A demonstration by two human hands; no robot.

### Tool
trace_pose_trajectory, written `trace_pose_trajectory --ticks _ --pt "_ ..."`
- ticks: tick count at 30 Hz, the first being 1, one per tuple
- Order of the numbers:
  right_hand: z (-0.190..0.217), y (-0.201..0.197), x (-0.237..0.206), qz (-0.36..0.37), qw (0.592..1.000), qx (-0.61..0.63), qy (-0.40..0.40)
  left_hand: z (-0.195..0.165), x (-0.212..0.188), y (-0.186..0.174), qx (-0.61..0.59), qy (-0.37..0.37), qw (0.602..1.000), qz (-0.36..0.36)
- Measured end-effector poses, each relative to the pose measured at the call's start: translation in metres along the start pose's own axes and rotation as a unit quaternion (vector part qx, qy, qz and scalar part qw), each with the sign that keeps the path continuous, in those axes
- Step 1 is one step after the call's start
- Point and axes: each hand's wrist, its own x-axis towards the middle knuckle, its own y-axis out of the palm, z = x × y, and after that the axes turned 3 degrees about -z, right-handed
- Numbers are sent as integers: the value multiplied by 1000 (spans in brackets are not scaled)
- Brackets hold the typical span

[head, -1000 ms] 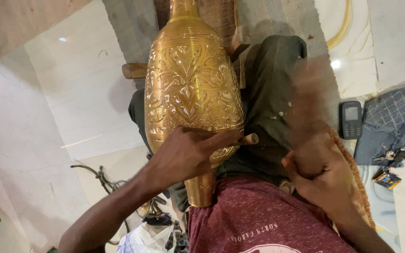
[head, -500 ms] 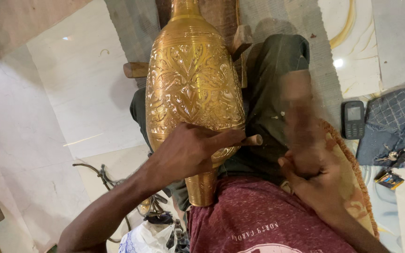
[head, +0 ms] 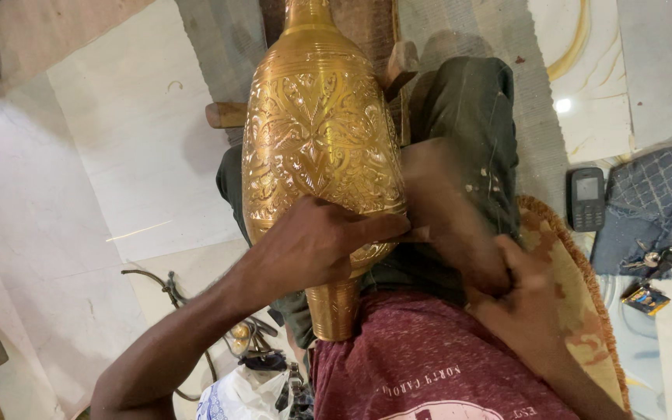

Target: The person sits on the floor and uses a wooden mallet and a metal chisel to engrave intricate floral patterns onto a large brass vessel. The person repeatedly strikes the chisel to create detailed designs on the surface of the vessel.

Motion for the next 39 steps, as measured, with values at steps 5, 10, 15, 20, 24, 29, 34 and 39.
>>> trace_pose_trajectory --ticks 5,10,15,20,24,29,34,39 --pt "-9 4 -3 3 999 -40 -13 1 1 2 21 -24 999 30" --pt "-10 8 -2 -13 1000 9 -6 5 5 2 23 16 999 17" --pt "-7 9 -4 -3 996 -4 91 5 9 3 14 41 999 4" --pt "-9 11 -5 19 1000 10 6 5 12 1 17 45 999 18" --pt "-9 16 -4 -22 999 26 -4 6 16 0 2 4 999 44" --pt "-4 19 -4 -56 995 81 -1 7 19 -3 1 21 999 47" --pt "4 17 -5 -45 998 42 -8 8 22 -6 -14 23 998 50" --pt "4 20 -6 -13 999 -35 15 12 22 -6 -31 29 997 60"
